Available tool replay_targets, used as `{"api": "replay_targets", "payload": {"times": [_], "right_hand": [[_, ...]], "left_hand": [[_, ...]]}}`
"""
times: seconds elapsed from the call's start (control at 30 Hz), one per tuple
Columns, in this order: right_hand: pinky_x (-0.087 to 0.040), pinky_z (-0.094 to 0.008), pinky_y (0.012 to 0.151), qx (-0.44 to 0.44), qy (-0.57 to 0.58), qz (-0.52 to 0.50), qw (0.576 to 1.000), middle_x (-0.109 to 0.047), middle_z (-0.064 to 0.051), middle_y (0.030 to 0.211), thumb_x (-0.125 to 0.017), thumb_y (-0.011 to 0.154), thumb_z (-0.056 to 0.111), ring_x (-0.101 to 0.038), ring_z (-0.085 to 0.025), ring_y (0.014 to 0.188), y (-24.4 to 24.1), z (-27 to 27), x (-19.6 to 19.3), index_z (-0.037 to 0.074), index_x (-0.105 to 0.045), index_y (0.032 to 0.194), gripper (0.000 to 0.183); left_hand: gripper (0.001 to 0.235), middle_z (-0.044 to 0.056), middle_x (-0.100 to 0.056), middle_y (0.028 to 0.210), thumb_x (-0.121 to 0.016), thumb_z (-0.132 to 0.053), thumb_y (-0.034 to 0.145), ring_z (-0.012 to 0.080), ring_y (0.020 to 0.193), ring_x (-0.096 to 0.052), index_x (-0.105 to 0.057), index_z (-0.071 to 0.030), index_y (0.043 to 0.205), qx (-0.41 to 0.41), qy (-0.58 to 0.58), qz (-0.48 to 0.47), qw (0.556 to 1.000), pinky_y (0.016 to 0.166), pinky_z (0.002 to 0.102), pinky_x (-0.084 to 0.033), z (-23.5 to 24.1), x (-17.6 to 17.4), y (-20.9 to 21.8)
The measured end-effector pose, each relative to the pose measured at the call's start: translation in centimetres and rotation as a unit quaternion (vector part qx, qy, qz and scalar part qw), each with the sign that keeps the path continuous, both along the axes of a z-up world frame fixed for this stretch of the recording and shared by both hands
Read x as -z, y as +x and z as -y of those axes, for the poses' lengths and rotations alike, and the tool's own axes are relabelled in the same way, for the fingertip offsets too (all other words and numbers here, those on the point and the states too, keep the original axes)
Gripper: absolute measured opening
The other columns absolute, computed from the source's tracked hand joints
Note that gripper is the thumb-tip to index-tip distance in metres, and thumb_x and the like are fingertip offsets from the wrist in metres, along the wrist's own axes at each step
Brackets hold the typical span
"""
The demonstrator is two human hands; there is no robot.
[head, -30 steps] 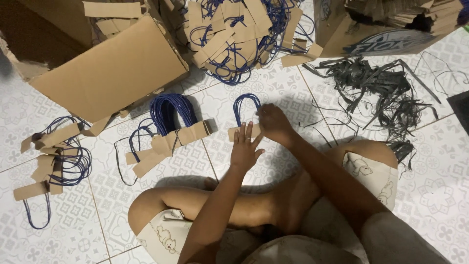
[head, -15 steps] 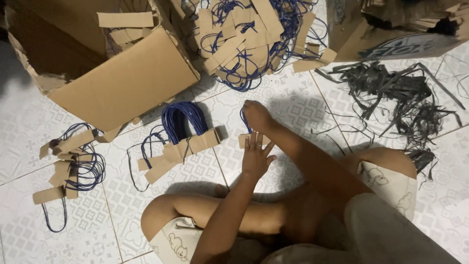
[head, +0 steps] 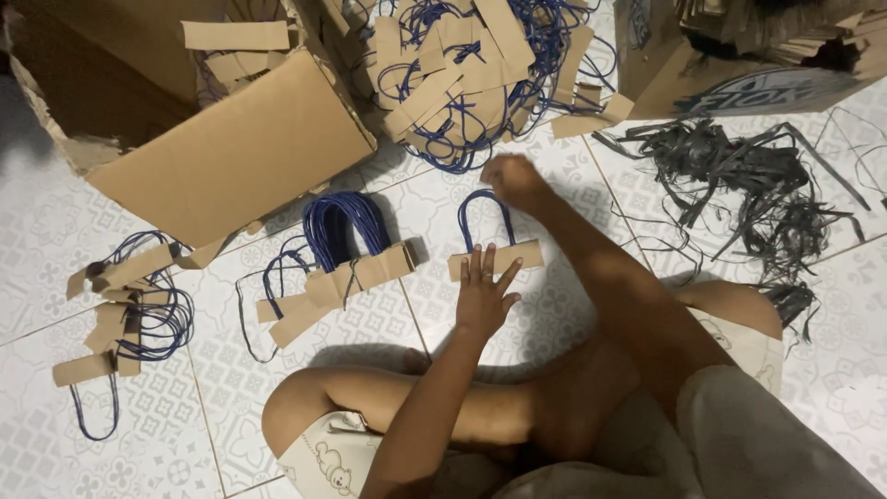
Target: The person sits on the floor and repeatedly wraps blue cables around rectangular cardboard pieces. They fold the cardboard over the cable to secure it, then place the finished bundle into a nearby box. The process is repeated multiple times with new cables and cardboard pieces.
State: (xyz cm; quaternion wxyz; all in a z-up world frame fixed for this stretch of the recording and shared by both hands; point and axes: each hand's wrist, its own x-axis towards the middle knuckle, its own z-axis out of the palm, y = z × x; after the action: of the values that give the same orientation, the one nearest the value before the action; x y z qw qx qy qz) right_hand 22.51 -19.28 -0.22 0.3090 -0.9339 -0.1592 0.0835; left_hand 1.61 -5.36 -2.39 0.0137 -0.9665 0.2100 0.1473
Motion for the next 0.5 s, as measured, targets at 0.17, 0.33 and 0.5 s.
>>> {"api": "replay_targets", "payload": {"times": [0.17,0.33,0.5], "right_hand": [[-0.061,-0.037,0.082,-0.011,-0.158,0.099,0.982,-0.066,-0.001,0.098,-0.080,0.084,0.024,-0.071,-0.022,0.094,-1.3,-0.7,0.8,0.022,-0.070,0.113,0.031],[-0.063,-0.032,0.071,-0.067,-0.242,0.188,0.949,-0.062,-0.002,0.090,-0.085,0.079,0.023,-0.070,-0.019,0.081,-1.8,-1.3,5.1,0.013,-0.071,0.100,0.027],[-0.061,-0.026,0.058,-0.045,-0.193,0.276,0.941,-0.065,-0.002,0.074,-0.080,0.086,0.014,-0.071,-0.016,0.063,-1.2,-0.9,7.2,0.011,-0.073,0.080,0.009]], "left_hand": [[0.068,0.022,-0.016,0.169,-0.030,-0.061,0.105,0.0440,0.157,-0.007,-0.006,-0.039,0.164,0.001,-0.005,-0.010,1.000,0.125,0.058,-0.011,0.0,0.3,0.1],[0.069,0.022,-0.017,0.169,-0.033,-0.061,0.104,0.0440,0.157,-0.008,-0.006,-0.039,0.164,-0.008,-0.019,-0.012,1.000,0.125,0.058,-0.011,0.1,0.6,0.1],[0.070,0.022,-0.016,0.169,-0.036,-0.059,0.104,0.0444,0.157,-0.008,-0.006,-0.038,0.164,-0.009,-0.018,-0.007,1.000,0.125,0.058,-0.012,0.2,0.3,0.1]]}}
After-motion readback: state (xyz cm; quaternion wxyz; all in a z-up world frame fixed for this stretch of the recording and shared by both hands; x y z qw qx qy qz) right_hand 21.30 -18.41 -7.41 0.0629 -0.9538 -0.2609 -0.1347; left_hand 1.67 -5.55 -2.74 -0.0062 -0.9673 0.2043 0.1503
